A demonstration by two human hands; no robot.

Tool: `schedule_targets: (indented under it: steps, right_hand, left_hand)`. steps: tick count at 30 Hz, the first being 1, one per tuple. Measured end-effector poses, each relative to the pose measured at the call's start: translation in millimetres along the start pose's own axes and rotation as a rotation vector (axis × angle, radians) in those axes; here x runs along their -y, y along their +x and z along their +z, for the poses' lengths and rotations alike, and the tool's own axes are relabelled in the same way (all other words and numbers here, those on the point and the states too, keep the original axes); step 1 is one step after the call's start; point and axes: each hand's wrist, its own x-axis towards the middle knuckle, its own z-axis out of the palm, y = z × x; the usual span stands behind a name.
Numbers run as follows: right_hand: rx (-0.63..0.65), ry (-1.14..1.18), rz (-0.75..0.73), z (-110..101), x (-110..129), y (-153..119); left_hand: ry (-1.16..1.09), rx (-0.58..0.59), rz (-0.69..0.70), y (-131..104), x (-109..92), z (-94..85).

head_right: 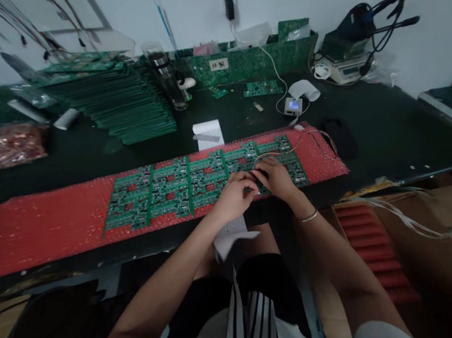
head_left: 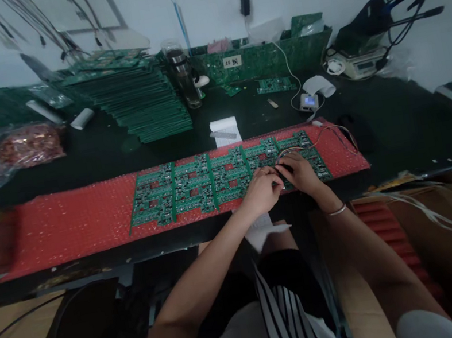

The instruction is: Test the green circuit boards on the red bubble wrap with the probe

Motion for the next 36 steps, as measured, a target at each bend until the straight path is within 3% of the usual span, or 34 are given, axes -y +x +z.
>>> schedule_targets:
  steps: [4,18,22,27,31,36]
  right_hand:
    - [0.000,-0.006,0.009,0,2,1]
    - [0.018,0.011,0.045,0,3,0]
    - [0.009,0.028,0.050,-1,5,1]
    - [-0.074,0.147,0.106,-5,6,2]
    - [-0.147,0.302,0.271,-9,1,1]
    - [-0.088,0.366,0.329,-12,-1,4]
  left_hand:
    - [0.085,-0.019,-0.075,14,5,14.9]
    - [0.251,-0.036,-0.203,13,-3,26.5]
    - [0.273,-0.082,-0.052,-2,0,25.2]
    - [0.472,-0.019,0.214,-22,8,21.5]
    - [0.590,0.013,0.275,-24,13,22.2]
    - [0.618,0.026,0.305,-21,12,25.0]
